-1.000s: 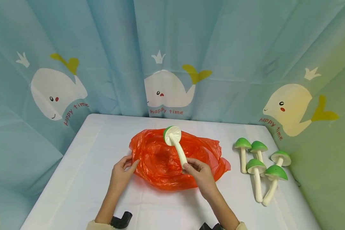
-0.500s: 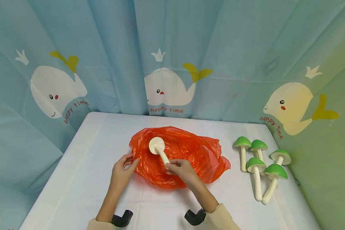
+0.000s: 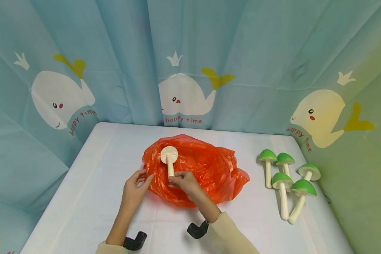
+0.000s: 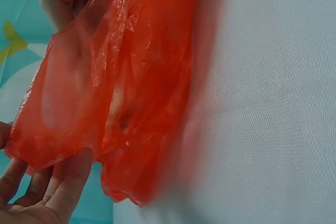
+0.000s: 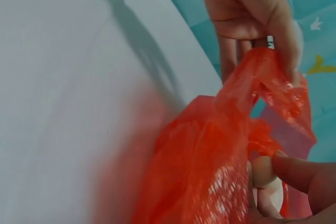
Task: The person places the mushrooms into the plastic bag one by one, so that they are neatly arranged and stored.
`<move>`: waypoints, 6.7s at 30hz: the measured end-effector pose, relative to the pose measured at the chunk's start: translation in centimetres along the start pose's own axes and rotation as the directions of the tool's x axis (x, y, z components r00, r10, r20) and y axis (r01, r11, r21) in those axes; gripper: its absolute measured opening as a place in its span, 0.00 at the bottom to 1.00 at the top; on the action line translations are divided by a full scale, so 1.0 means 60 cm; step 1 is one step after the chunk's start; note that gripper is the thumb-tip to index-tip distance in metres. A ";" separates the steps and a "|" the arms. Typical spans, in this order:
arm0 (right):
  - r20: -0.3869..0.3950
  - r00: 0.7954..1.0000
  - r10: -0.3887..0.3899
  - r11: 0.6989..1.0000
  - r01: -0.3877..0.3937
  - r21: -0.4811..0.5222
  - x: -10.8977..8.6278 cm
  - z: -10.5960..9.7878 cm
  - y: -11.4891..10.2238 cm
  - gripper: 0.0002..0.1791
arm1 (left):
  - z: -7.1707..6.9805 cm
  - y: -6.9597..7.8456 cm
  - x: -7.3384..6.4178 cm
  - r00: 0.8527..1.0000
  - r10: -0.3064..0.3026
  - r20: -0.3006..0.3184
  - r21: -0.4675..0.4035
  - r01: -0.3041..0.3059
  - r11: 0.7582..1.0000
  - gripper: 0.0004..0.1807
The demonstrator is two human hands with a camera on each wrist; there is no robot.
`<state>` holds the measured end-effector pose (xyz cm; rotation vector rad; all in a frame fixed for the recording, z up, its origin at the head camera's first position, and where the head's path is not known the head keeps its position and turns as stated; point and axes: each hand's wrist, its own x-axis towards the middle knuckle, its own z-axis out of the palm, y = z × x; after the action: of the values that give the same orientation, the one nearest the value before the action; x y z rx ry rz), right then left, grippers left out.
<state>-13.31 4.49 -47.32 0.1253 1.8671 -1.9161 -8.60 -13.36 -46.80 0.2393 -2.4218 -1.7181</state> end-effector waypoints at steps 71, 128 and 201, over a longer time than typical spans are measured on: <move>-0.039 0.793 -0.608 0.764 0.570 -0.302 -0.064 -0.016 -0.015 0.11 | -0.018 -0.011 -0.012 0.998 -0.032 -0.046 0.006 0.033 0.999 0.19; -0.565 0.727 -0.390 0.526 -0.328 -0.785 -0.222 -0.401 0.075 0.28 | -0.025 -0.017 -0.021 0.997 -0.065 -0.048 -0.033 0.064 0.997 0.19; -0.647 0.615 -0.451 0.887 0.387 -0.251 -0.159 -0.421 0.149 0.26 | -0.019 -0.023 -0.020 0.997 -0.057 -0.055 -0.029 0.055 0.998 0.19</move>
<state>-7.69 31.60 -53.89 0.4769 2.6723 -2.2996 -7.13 -14.57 -47.81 0.3498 -2.3718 -1.7427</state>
